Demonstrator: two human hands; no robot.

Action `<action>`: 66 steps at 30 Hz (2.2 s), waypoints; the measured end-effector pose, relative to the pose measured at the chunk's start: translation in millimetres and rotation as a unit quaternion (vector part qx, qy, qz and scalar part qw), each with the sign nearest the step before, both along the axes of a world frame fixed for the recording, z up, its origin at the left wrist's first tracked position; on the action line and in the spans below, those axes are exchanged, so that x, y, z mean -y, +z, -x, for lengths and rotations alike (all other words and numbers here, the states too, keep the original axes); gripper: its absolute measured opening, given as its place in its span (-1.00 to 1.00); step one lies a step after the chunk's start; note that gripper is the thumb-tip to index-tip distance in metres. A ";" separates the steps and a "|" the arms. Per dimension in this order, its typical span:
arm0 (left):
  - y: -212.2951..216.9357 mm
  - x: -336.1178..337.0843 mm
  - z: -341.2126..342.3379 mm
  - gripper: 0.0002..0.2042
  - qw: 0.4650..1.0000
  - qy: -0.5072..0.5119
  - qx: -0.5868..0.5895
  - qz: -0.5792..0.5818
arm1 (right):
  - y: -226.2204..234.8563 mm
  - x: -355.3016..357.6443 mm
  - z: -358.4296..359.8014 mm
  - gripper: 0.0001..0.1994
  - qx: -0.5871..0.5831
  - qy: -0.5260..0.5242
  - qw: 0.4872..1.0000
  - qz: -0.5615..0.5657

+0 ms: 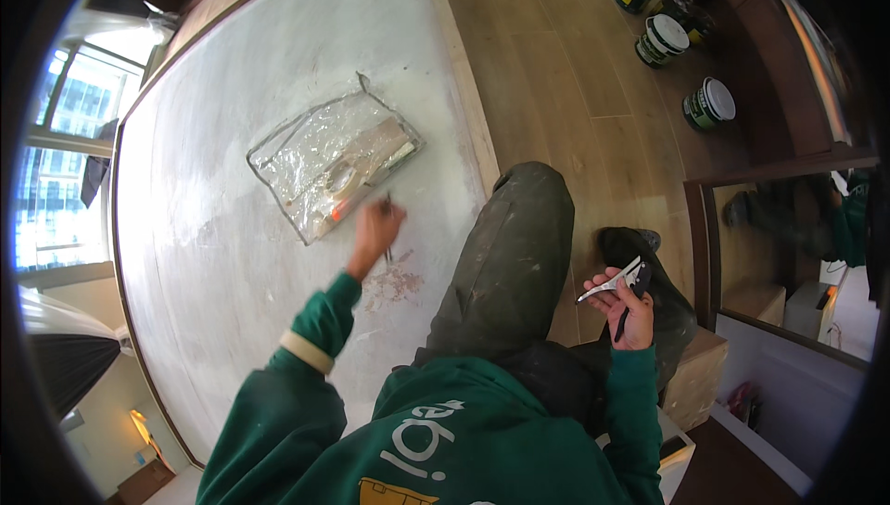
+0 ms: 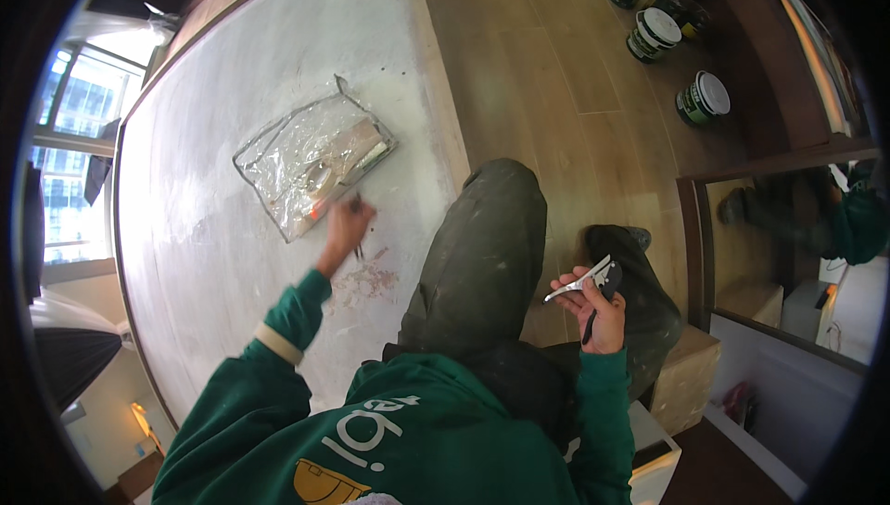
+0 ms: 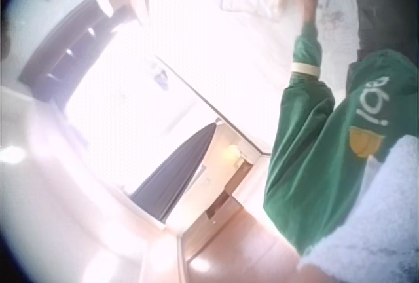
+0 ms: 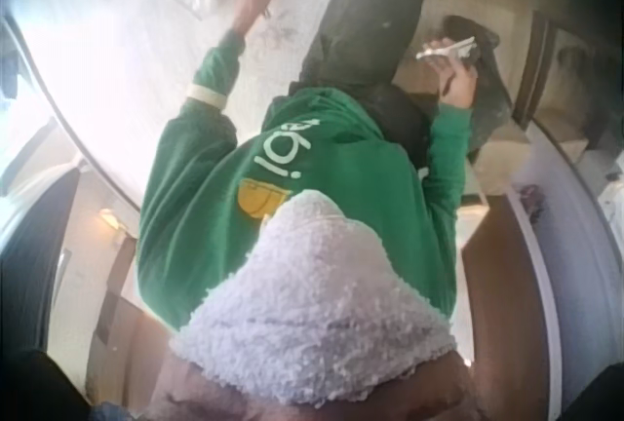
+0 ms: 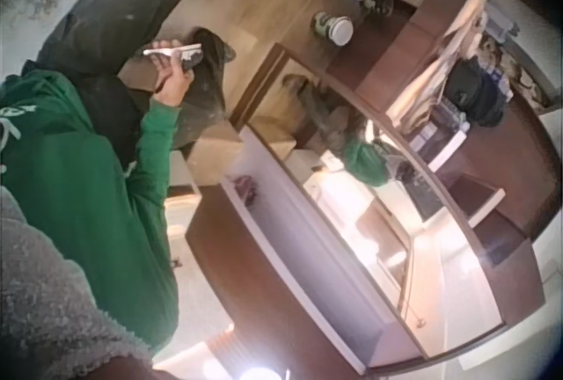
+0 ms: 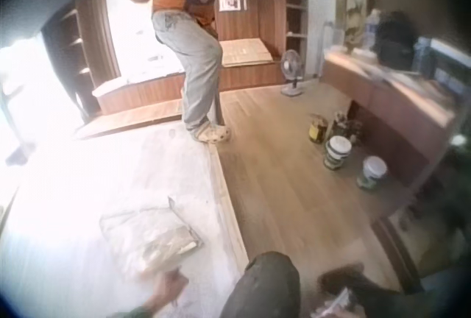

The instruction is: The person retrieves a plastic bag of hardware from a shelf, then uses a staple gun to attach a metal strip to a wooden block. The person then places the bag back on the shelf.

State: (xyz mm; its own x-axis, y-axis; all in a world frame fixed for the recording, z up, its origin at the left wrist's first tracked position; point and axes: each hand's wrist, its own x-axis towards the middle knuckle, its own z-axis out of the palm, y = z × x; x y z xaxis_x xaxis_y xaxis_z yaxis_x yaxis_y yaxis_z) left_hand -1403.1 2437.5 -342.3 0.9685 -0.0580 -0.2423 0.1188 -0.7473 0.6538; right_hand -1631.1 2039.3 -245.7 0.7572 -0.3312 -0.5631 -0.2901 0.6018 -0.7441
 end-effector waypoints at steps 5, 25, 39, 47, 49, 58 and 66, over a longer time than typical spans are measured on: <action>40.3 43.4 -188.8 -0.80 0.970 0.099 -0.026 0.218 | 1.5 2.8 22.8 -0.73 -0.017 -0.045 0.999 0.015; 111.9 -105.6 -71.6 -0.32 0.734 0.182 -0.310 0.577 | -10.4 -6.3 17.9 -0.70 -0.010 0.021 0.999 -0.027; 40.1 -199.4 -60.0 -0.58 0.893 0.430 -0.005 0.135 | 4.9 -21.6 28.6 -0.71 -0.010 -0.002 1.000 -0.010; 88.0 -158.9 -60.5 -0.84 0.959 0.219 0.116 0.135 | 19.3 -12.3 36.1 -0.71 0.004 -0.011 1.000 0.018; 141.4 -133.2 -43.9 -0.90 0.965 0.146 0.120 0.181 | 24.3 -12.2 31.1 -0.71 0.006 0.001 1.000 0.028; 228.8 -36.3 28.8 -0.88 0.966 0.073 0.187 0.161 | 54.3 -40.6 -38.4 -0.70 0.106 0.106 0.988 0.043; 172.1 -4.0 164.2 -0.71 0.916 -0.334 0.214 0.056 | 82.4 -118.3 -123.4 -0.67 0.053 0.221 0.966 0.123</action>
State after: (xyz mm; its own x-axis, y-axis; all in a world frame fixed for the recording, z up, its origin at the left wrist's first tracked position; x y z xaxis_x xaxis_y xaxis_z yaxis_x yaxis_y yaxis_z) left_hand -1567.3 2441.5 -170.3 0.7131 -0.6732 0.1957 -0.6257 -0.4851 0.6109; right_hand -1507.7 2157.6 -163.3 0.9046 -0.0761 -0.4194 -0.3919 0.2386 -0.8885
